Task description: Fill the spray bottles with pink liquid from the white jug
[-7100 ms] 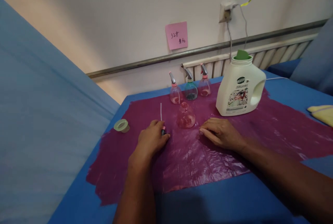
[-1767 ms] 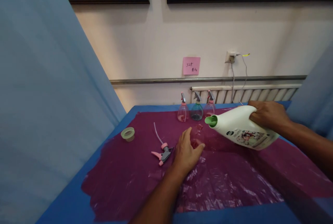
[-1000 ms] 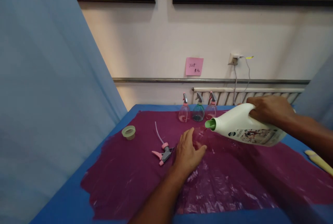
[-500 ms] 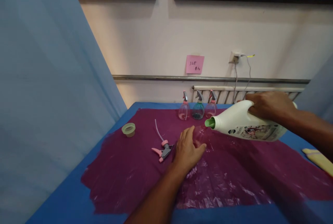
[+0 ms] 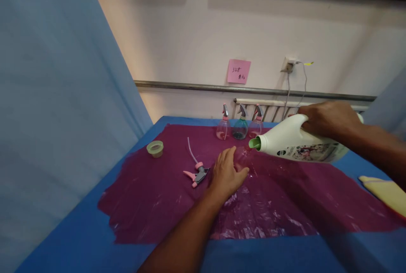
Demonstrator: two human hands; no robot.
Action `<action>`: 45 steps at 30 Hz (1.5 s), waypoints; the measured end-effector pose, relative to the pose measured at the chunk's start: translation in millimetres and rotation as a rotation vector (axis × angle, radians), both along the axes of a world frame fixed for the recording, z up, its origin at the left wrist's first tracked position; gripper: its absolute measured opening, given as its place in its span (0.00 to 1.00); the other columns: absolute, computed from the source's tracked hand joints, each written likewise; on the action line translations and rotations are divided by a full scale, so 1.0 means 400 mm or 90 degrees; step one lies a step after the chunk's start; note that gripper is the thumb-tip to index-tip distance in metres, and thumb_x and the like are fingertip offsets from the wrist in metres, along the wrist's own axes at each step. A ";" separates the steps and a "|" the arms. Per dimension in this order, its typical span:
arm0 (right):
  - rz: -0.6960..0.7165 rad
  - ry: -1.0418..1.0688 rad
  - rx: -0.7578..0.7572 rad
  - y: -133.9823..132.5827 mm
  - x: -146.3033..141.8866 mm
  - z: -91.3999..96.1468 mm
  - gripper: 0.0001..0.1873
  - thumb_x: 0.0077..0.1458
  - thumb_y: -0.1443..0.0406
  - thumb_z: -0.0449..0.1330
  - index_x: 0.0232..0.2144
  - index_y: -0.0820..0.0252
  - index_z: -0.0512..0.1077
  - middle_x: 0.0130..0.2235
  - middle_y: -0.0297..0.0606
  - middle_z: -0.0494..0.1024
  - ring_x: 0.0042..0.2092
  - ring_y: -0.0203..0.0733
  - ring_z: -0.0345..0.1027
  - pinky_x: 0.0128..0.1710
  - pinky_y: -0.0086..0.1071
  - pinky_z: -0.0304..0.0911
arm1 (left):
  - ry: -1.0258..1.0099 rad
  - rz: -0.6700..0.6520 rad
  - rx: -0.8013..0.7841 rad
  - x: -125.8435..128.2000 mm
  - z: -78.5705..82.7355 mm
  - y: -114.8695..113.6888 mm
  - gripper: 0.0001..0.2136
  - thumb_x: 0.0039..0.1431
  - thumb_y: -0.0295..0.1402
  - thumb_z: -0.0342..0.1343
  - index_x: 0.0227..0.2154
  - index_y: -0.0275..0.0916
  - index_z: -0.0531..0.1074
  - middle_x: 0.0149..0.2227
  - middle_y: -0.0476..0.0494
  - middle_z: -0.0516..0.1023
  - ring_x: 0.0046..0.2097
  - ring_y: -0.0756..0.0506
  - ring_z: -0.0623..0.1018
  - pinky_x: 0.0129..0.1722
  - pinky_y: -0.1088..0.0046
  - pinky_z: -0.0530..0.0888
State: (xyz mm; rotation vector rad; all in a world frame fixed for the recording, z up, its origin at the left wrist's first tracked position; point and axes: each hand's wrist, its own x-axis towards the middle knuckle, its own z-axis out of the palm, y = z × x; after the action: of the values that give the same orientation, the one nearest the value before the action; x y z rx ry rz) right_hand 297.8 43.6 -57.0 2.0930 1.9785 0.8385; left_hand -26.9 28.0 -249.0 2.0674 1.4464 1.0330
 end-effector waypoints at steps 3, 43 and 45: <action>0.001 -0.014 -0.004 -0.002 0.002 0.005 0.16 0.65 0.55 0.55 0.46 0.48 0.82 0.45 0.43 0.89 0.44 0.57 0.82 0.31 0.39 0.49 | 0.001 0.000 0.003 0.001 -0.004 0.001 0.38 0.60 0.35 0.72 0.73 0.42 0.68 0.72 0.34 0.75 0.72 0.31 0.75 0.74 0.49 0.71; 0.004 -0.019 -0.010 -0.012 -0.014 0.039 0.19 0.65 0.54 0.53 0.46 0.49 0.82 0.42 0.45 0.87 0.38 0.53 0.77 0.30 0.40 0.49 | 0.008 0.000 0.030 -0.001 -0.014 0.008 0.37 0.61 0.35 0.70 0.73 0.38 0.69 0.71 0.31 0.76 0.71 0.32 0.76 0.73 0.50 0.73; 0.002 -0.023 -0.011 -0.014 -0.016 0.042 0.19 0.65 0.54 0.53 0.46 0.49 0.82 0.42 0.45 0.87 0.39 0.54 0.78 0.31 0.40 0.50 | 0.009 -0.003 0.028 -0.002 -0.011 0.007 0.37 0.61 0.35 0.70 0.72 0.38 0.69 0.71 0.31 0.76 0.71 0.32 0.76 0.73 0.50 0.72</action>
State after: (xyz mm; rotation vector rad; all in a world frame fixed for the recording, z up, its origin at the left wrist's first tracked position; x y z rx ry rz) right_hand 291.3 38.2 -40.4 2.0504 1.9639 0.8509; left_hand -27.7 30.7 -253.5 2.1112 1.4371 1.0591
